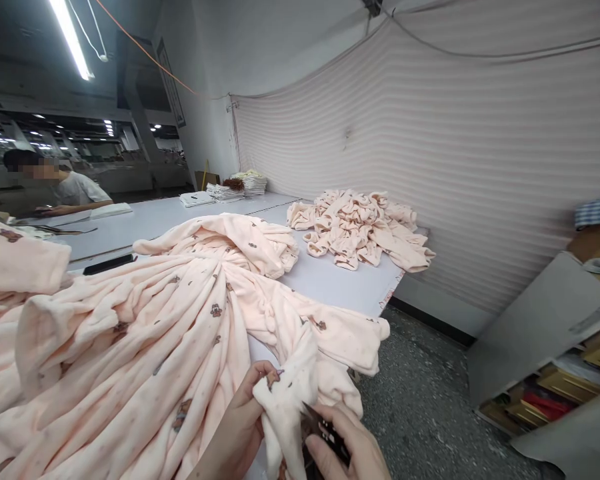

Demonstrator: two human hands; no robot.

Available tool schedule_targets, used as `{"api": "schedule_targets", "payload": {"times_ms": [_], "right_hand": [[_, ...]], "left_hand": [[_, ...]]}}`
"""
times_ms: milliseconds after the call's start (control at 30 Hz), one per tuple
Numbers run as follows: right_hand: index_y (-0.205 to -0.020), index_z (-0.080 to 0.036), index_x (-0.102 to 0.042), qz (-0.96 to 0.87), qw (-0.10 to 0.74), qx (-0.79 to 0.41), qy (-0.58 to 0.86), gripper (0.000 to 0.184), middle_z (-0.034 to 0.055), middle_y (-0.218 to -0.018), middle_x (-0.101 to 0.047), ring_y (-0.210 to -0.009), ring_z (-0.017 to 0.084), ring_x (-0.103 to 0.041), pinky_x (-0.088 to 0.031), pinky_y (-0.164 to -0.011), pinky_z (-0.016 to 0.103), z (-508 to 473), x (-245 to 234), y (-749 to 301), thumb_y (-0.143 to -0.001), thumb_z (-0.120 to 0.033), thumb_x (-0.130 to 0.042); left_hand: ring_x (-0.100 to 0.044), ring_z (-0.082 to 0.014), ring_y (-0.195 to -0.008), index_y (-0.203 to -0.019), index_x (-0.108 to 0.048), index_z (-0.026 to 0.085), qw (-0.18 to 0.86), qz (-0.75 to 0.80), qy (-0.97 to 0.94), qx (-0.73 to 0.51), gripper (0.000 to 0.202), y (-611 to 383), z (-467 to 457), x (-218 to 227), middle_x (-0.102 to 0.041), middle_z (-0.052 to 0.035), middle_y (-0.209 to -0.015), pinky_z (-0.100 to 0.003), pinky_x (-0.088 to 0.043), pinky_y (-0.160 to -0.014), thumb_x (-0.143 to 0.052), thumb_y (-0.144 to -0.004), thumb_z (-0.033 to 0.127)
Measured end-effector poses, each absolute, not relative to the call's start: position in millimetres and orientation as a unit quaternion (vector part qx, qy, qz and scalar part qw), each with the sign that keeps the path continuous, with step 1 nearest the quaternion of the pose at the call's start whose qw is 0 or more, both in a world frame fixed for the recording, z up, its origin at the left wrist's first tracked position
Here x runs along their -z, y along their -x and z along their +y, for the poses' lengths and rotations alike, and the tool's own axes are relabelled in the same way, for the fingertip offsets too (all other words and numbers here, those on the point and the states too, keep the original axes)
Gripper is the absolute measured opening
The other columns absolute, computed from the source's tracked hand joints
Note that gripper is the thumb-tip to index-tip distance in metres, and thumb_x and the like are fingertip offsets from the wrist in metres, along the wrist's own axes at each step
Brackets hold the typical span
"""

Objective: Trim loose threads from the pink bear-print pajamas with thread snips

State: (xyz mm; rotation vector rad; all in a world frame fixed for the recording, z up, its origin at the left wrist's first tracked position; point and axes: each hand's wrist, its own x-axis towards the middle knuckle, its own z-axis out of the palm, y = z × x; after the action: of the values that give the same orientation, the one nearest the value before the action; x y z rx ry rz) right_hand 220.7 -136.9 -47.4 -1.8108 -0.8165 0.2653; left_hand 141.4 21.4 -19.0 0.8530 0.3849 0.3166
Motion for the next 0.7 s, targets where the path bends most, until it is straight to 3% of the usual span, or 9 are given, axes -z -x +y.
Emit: {"api": "schedule_targets", "payload": {"times_ms": [67, 133, 233, 300, 367, 433, 533, 700], "right_hand": [[-0.100, -0.029, -0.070, -0.354, 0.516, -0.035, 0.779, 0.027, 0.0045, -0.086, -0.070, -0.073, 0.021, -0.066, -0.049, -0.064, 0.024, -133.4, 39.2, -219.1, -0.077, -0.039, -0.060], [-0.099, -0.029, -0.070, -0.361, 0.489, 0.005, 0.794, 0.025, 0.0037, -0.080, -0.070, -0.069, 0.021, -0.067, -0.049, -0.062, 0.026, -128.8, 34.7, -216.0, -0.081, -0.039, -0.056], [-0.094, -0.028, -0.068, -0.345, 0.480, 0.029, 0.806, 0.024, 0.0044, -0.081, -0.070, -0.071, 0.023, -0.067, -0.050, -0.061, 0.028, -123.7, 38.4, -208.4, -0.083, -0.044, -0.053], [-0.099, -0.028, -0.065, -0.296, 0.493, 0.027, 0.818, 0.033, 0.0051, -0.087, -0.071, -0.073, 0.025, -0.068, -0.051, -0.059, 0.029, -122.0, 46.5, -202.6, -0.073, -0.049, -0.065], [-0.103, -0.029, -0.062, -0.264, 0.505, 0.018, 0.821, 0.045, 0.0049, -0.091, -0.072, -0.073, 0.026, -0.068, -0.052, -0.059, 0.029, -120.4, 55.3, -198.0, -0.063, -0.045, -0.074], [-0.101, -0.028, -0.063, -0.272, 0.528, 0.015, 0.804, 0.032, 0.0040, -0.088, -0.072, -0.071, 0.024, -0.068, -0.051, -0.061, 0.027, -118.4, 60.9, -196.5, -0.070, -0.037, -0.069], [-0.089, -0.026, -0.065, -0.311, 0.582, 0.015, 0.751, 0.013, 0.0032, -0.078, -0.069, -0.070, 0.020, -0.066, -0.049, -0.062, 0.024, -117.0, 60.2, -200.1, -0.081, -0.030, -0.056], [-0.086, -0.023, -0.065, -0.306, 0.616, 0.039, 0.725, 0.011, 0.0023, -0.076, -0.069, -0.069, 0.017, -0.064, -0.048, -0.064, 0.021, -123.2, 52.6, -214.9, -0.085, -0.030, -0.056]], "left_hand": [[-0.054, -0.0097, -0.067, -0.083, -0.048, 0.025, 0.891, 0.168, -0.396, -0.142, 0.015, -140.6, 18.6, 20.4, -0.059, 0.0055, -0.076, -0.019, -0.041, -0.059, -0.061, -0.079, 0.019], [-0.055, -0.0093, -0.065, -0.084, -0.051, 0.026, 0.897, 0.166, -0.383, -0.145, 0.015, -139.9, 15.9, 21.3, -0.059, 0.0053, -0.075, -0.019, -0.042, -0.059, -0.062, -0.078, 0.017], [-0.058, -0.0101, -0.072, -0.097, -0.059, 0.028, 0.887, 0.197, -0.375, -0.183, 0.033, -138.8, 13.3, 22.1, -0.061, 0.0035, -0.087, -0.019, -0.046, -0.063, -0.065, -0.069, 0.011], [-0.059, -0.0146, -0.094, -0.104, -0.064, 0.027, 0.862, 0.230, -0.396, -0.218, 0.043, -138.3, 12.7, 22.2, -0.061, -0.0007, -0.106, -0.020, -0.048, -0.073, -0.064, -0.065, 0.010], [-0.046, -0.0205, -0.121, -0.099, -0.070, 0.024, 0.834, 0.235, -0.438, -0.240, 0.036, -138.0, 12.5, 22.1, -0.051, -0.0031, -0.129, -0.021, -0.047, -0.085, -0.063, -0.066, 0.012], [-0.034, -0.0244, -0.132, -0.090, -0.073, 0.023, 0.814, 0.220, -0.477, -0.248, 0.025, -137.1, 12.5, 22.5, -0.039, -0.0018, -0.142, -0.023, -0.045, -0.091, -0.062, -0.069, 0.016], [-0.042, -0.0267, -0.127, -0.083, -0.073, 0.024, 0.782, 0.220, -0.525, -0.254, 0.014, -132.7, 14.6, 24.3, -0.039, -0.0028, -0.140, -0.029, -0.045, -0.093, -0.062, -0.074, 0.024], [-0.048, -0.0281, -0.116, -0.083, -0.073, 0.025, 0.591, 0.192, -0.731, -0.281, 0.016, -123.1, 22.8, 22.9, -0.057, -0.0074, -0.119, -0.037, -0.035, -0.100, -0.059, -0.078, 0.028]]}}
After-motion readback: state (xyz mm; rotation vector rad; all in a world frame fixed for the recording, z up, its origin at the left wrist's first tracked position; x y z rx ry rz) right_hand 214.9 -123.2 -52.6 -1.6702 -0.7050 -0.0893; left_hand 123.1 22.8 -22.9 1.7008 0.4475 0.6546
